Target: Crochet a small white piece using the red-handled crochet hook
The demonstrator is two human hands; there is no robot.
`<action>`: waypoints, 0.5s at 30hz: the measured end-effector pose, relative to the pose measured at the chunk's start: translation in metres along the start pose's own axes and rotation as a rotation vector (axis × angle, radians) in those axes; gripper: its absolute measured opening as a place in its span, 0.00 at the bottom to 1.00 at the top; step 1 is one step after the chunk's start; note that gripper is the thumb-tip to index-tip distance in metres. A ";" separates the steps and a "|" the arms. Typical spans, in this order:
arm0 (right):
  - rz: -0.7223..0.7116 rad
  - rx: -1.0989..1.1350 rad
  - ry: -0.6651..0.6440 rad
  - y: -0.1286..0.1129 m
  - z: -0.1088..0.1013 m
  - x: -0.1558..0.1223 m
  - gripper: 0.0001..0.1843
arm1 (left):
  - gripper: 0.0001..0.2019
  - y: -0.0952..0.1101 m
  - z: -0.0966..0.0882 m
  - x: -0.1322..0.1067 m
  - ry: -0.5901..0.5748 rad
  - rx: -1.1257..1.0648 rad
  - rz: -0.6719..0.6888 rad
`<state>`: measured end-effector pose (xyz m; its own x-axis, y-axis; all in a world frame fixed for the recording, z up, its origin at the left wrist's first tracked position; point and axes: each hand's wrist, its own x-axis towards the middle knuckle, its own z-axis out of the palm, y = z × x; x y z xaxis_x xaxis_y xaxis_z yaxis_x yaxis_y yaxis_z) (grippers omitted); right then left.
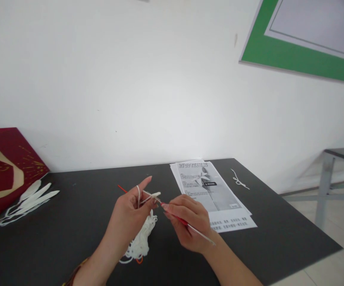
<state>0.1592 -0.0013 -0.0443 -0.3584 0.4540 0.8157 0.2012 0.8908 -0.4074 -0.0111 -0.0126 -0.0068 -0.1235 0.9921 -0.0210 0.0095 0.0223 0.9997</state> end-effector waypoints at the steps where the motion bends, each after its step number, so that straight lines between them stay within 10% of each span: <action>1: 0.023 0.020 0.021 -0.001 0.000 0.001 0.21 | 0.37 0.001 0.000 -0.001 0.006 -0.028 -0.008; 15: 0.301 0.367 0.149 0.001 0.000 0.006 0.12 | 0.36 -0.001 -0.005 -0.002 -0.131 -0.374 -0.111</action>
<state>0.1575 0.0024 -0.0398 -0.1943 0.7083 0.6786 -0.0680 0.6804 -0.7297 -0.0158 -0.0149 -0.0078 0.0245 0.9941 -0.1060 -0.3609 0.1077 0.9264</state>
